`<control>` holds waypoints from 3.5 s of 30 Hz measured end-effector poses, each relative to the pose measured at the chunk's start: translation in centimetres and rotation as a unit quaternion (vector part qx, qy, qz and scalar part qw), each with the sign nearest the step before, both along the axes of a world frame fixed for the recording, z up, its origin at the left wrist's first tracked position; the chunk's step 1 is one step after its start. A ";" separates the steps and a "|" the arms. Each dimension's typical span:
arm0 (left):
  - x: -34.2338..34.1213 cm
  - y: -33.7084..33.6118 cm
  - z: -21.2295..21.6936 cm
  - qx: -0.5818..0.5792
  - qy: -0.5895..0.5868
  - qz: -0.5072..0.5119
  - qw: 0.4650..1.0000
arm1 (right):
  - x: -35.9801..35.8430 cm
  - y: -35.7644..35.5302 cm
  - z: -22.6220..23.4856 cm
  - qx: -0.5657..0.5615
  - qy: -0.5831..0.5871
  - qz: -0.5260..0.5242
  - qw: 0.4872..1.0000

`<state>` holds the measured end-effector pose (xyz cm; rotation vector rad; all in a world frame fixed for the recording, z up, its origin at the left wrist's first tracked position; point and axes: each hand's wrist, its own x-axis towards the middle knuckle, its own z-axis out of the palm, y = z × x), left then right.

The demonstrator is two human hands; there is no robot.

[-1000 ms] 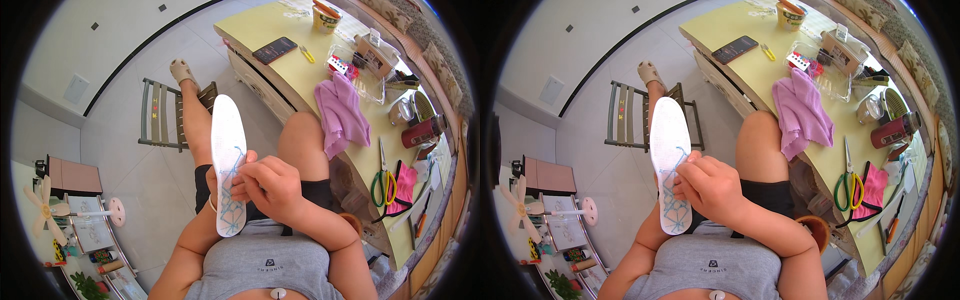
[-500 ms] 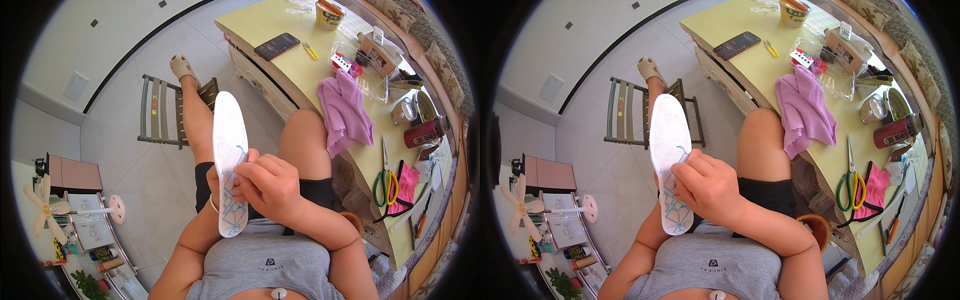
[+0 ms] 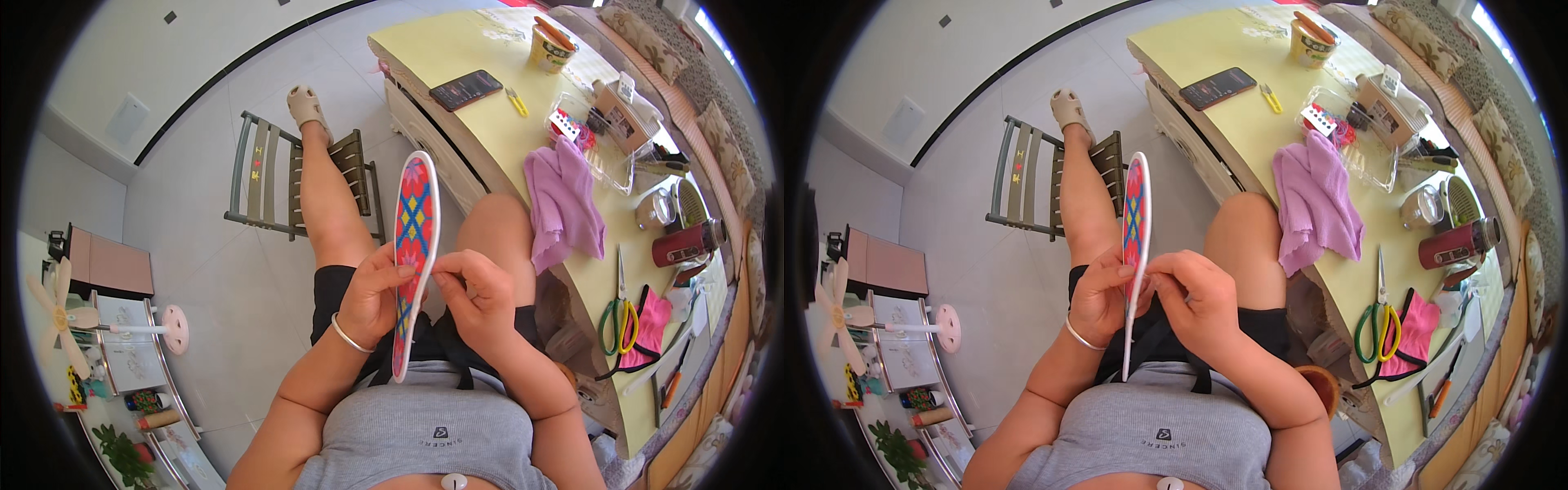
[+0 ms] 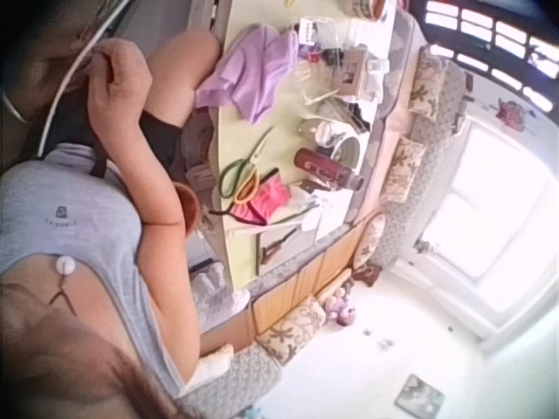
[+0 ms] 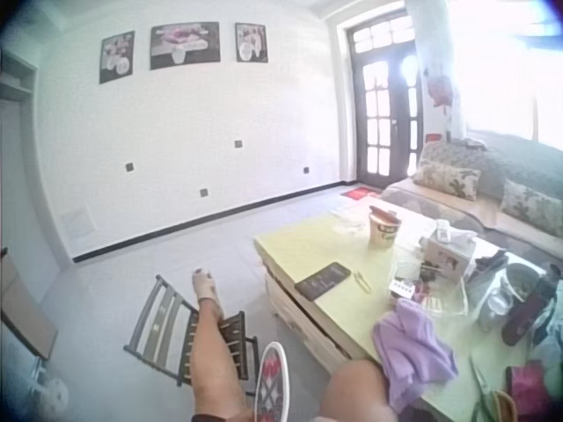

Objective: The person sews a colorful pattern onto a white shoe insole using a needle and blue thread.

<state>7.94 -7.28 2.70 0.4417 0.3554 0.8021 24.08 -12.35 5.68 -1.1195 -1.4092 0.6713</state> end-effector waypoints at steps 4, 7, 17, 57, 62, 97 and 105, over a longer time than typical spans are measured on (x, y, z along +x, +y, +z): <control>0.7 -0.9 1.9 0.035 0.094 0.072 0.992 | 0.5 -0.6 -1.0 -0.134 0.188 0.078 0.970; 0.6 -1.1 2.6 0.058 0.100 0.083 0.990 | 1.2 -0.9 -1.1 -0.199 0.314 0.125 0.920; 0.8 -1.4 2.8 0.124 0.162 0.146 0.968 | 0.7 -0.8 -0.3 0.031 -0.059 -0.128 0.990; 0.3 -1.0 2.3 0.300 0.335 0.205 0.869 | 0.6 0.0 -2.9 -0.198 0.228 -0.012 0.953; 0.8 -1.4 2.6 0.273 0.305 0.211 0.887 | 0.3 0.1 -2.6 -0.171 0.215 -0.034 0.961; -0.3 -1.4 3.6 0.396 0.398 0.261 0.785 | 3.6 -1.6 -1.4 -0.335 0.505 0.299 0.737; -2.0 -0.3 3.8 0.382 0.397 0.385 0.741 | 6.5 -4.2 0.4 -0.395 0.025 0.046 0.917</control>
